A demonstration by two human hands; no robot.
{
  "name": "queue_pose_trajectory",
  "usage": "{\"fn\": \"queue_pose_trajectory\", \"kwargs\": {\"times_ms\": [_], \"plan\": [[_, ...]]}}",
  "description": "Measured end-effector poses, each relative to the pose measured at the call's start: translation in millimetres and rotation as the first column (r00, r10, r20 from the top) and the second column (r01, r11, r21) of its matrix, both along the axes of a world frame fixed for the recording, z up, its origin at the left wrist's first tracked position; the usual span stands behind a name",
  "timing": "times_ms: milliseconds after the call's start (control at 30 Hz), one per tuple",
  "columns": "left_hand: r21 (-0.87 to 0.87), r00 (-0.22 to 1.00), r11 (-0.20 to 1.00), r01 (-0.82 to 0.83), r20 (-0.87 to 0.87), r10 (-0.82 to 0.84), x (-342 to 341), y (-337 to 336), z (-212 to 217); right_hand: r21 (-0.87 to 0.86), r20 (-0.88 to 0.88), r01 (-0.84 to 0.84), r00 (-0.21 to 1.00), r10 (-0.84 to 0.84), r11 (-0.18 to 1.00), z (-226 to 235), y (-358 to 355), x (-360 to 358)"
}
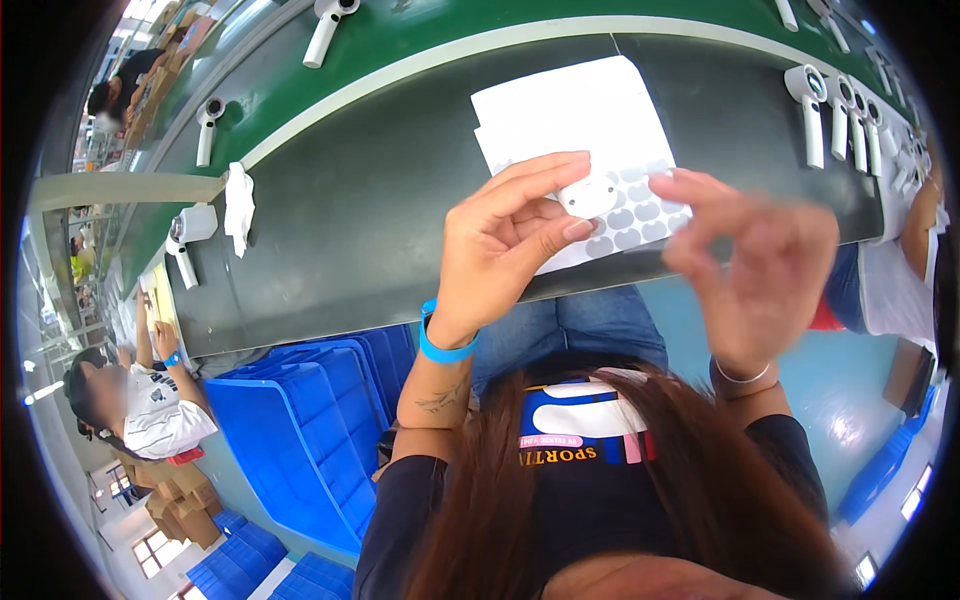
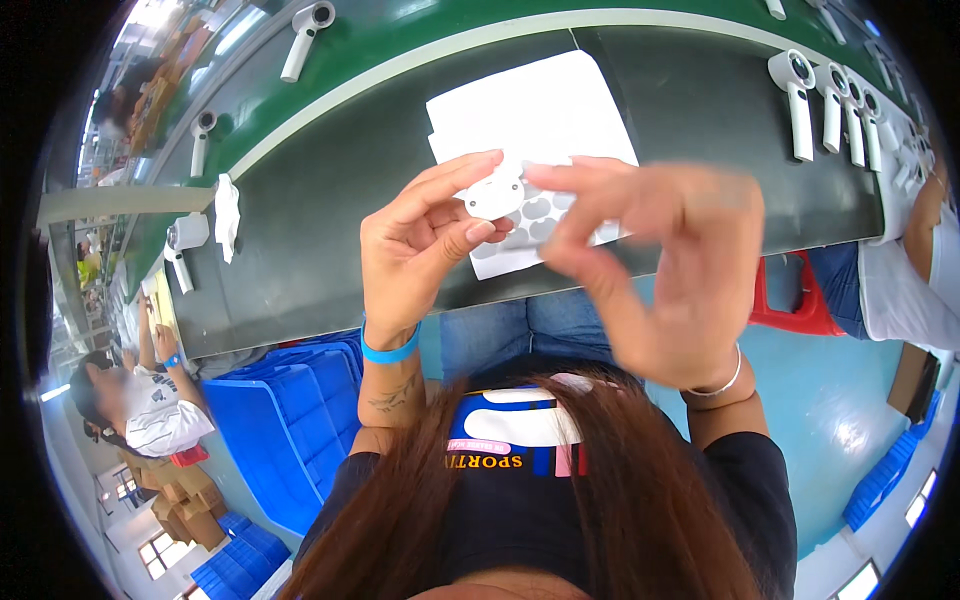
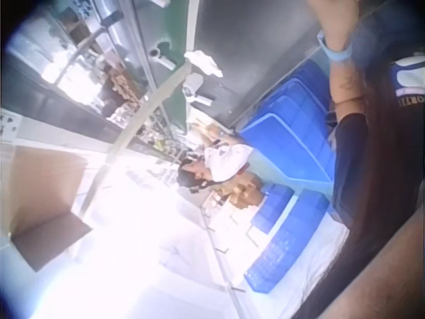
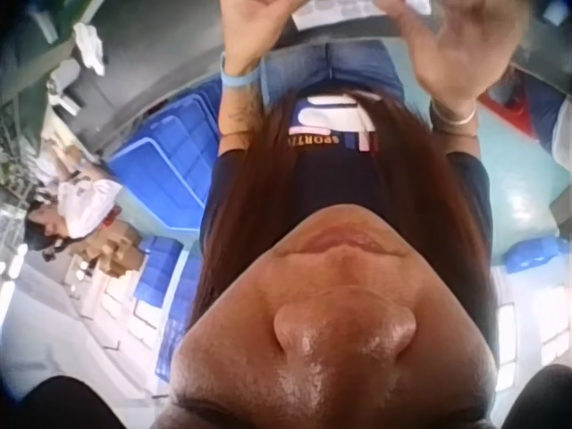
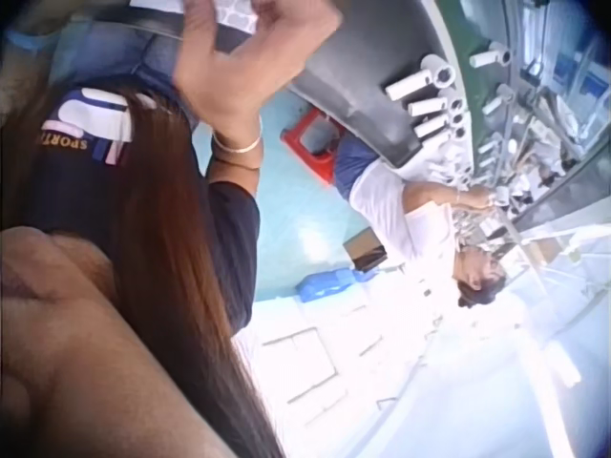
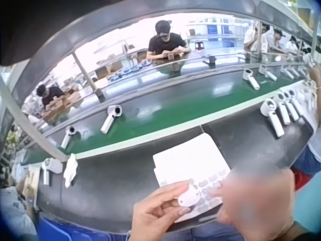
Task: Applying small round stickers to the base of handheld electronic devices on an assembly line.
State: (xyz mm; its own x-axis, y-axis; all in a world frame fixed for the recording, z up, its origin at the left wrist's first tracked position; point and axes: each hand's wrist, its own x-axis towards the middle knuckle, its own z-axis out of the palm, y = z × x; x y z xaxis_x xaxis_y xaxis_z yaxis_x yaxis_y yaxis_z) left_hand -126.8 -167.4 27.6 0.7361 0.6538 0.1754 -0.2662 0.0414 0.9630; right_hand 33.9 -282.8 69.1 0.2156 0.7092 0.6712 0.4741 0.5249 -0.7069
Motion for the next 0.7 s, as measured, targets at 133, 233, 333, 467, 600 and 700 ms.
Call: {"fn": "queue_pose_trajectory", "kwargs": {"times_ms": [133, 233, 333, 467, 600, 700], "plan": [[-0.025, 0.994, 0.994, 0.108, -0.013, -0.109, 2, 1, 0, -0.308, -0.394, -0.154, 0.919, 0.022, 0.939, -7, 10, 2], [-0.009, 0.992, 0.992, 0.126, 0.001, -0.126, 3, 1, -1, -0.363, -0.460, -0.160, 0.888, -0.027, 0.918, -9, 11, 1], [-0.010, 0.991, 0.991, 0.137, -0.008, -0.137, 3, 2, -1, -0.393, -0.487, -0.160, 0.871, -0.058, 0.906, -7, 10, -1], [-0.016, 0.990, 0.990, 0.139, -0.014, -0.140, 4, 1, -1, -0.400, -0.467, -0.144, 0.882, -0.066, 0.905, -7, 11, -2], [-0.033, 0.992, 0.991, 0.129, -0.008, -0.129, 4, -1, 0, -0.400, -0.459, -0.132, 0.886, -0.073, 0.907, -8, 12, -3], [-0.028, 0.992, 0.992, 0.127, -0.021, -0.127, 4, -1, 0, -0.418, -0.465, -0.135, 0.881, -0.084, 0.898, -7, 11, -4]]}}
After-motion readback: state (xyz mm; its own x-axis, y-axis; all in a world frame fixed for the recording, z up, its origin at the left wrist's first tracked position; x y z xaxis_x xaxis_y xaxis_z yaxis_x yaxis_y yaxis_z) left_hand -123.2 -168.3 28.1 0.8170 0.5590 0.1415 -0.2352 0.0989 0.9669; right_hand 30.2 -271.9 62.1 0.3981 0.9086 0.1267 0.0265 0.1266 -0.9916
